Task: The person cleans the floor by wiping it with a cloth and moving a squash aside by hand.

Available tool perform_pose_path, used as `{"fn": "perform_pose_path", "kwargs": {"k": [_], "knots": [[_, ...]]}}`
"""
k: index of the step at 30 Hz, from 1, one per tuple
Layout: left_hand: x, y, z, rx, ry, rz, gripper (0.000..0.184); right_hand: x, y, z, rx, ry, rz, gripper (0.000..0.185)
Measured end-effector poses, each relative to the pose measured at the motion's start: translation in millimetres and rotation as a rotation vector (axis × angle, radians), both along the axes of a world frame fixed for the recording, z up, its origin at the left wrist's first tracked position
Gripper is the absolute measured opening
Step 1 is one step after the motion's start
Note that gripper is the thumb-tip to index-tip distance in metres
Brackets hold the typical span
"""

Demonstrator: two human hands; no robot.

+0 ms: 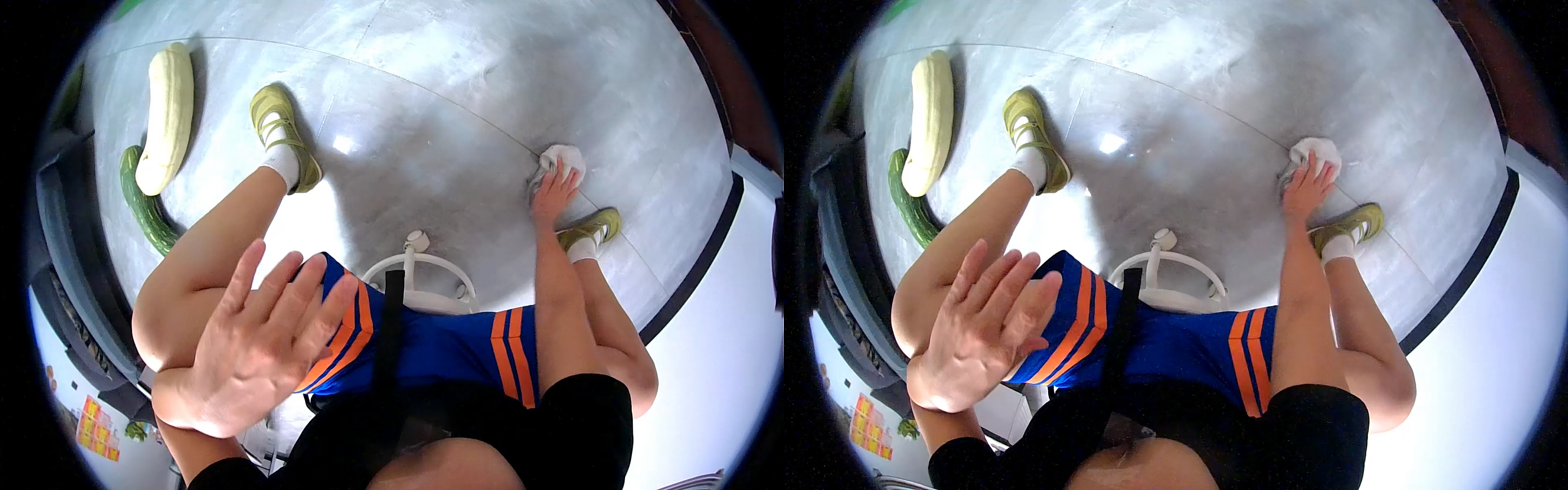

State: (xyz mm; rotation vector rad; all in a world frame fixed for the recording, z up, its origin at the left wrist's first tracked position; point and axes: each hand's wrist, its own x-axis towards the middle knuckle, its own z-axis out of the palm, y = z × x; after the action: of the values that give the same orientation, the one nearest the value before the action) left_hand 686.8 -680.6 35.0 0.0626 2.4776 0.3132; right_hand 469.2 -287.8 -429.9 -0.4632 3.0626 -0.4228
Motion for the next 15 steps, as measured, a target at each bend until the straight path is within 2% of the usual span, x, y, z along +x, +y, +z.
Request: {"fn": "perform_pose_path", "kwargs": {"k": [3, 4, 7, 9, 10, 12, 15], "knots": [[1, 4, 5, -0.005, 0.015, -0.063, 0.062, 35, -35, -10, -0.016, 0.089, -0.101, 0.051], [1, 5, 6, 0.074, 0.017, -0.018, 0.054, 46, -58, -14, -0.029, 0.122, -0.109, 0.052], [6, 8, 7, 0.081, 0.052, -0.097, 0.056, 91, -158, -18, -0.878, -0.314, -0.065, 0.055], [4, 10, 9, 0.106, 0.043, -0.097, 0.055, 122, -224, 7, -0.582, -0.324, 0.172, 0.056], [3, 11, 9, 0.106, 0.048, -0.098, 0.055, 131, -258, 41, 0.004, -0.172, 0.360, 0.055], [1, 12, 8, 0.105, 0.072, -0.103, 0.055, 154, -303, 46, -0.076, -0.225, 0.624, 0.055], [-3, 5, 7, 0.072, 0.073, -0.169, 0.056, 154, -325, 48, -0.149, -0.234, 0.916, 0.057]]}}
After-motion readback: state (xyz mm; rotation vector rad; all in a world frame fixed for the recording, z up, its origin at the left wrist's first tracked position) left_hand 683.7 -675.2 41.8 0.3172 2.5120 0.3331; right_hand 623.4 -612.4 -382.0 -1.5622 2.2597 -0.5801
